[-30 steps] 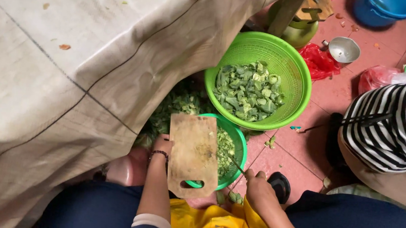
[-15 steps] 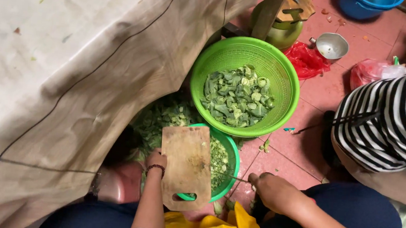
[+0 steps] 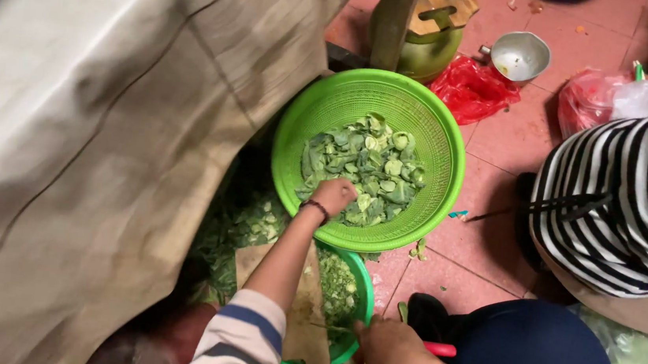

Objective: Chopping green leafy vegetables on a wooden cutting board while sitting in a kitchen area.

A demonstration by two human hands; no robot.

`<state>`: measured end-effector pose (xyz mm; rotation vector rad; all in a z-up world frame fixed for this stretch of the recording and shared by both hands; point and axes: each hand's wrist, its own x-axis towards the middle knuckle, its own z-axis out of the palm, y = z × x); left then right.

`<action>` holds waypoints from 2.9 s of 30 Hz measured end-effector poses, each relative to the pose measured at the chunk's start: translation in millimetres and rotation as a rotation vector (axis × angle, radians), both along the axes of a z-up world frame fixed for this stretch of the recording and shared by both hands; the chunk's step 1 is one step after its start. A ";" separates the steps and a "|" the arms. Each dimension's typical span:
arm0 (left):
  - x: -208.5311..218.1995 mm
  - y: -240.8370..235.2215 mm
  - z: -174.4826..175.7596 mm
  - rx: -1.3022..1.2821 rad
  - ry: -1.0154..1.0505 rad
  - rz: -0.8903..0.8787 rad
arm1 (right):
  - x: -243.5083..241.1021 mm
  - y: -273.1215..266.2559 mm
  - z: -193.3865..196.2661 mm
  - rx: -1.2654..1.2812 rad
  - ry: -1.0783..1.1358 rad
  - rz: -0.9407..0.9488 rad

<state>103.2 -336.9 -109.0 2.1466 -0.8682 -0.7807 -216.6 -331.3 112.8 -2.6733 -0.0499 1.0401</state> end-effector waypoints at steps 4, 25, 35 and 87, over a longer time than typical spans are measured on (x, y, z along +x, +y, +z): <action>-0.6 -56.1 -54.2 0.338 -0.070 -0.264 | -3.6 -4.3 -30.5 0.050 0.033 -0.074; -9.0 -61.8 -19.2 0.920 -0.136 -0.191 | -5.7 -36.0 -43.0 0.087 -0.040 -0.087; 26.8 5.4 -31.7 0.218 -0.160 -0.124 | -14.3 -33.7 -23.4 0.127 -0.076 -0.208; -70.0 47.4 138.5 -0.184 -0.366 -0.048 | -50.8 -26.4 -65.8 -0.015 -0.253 -0.162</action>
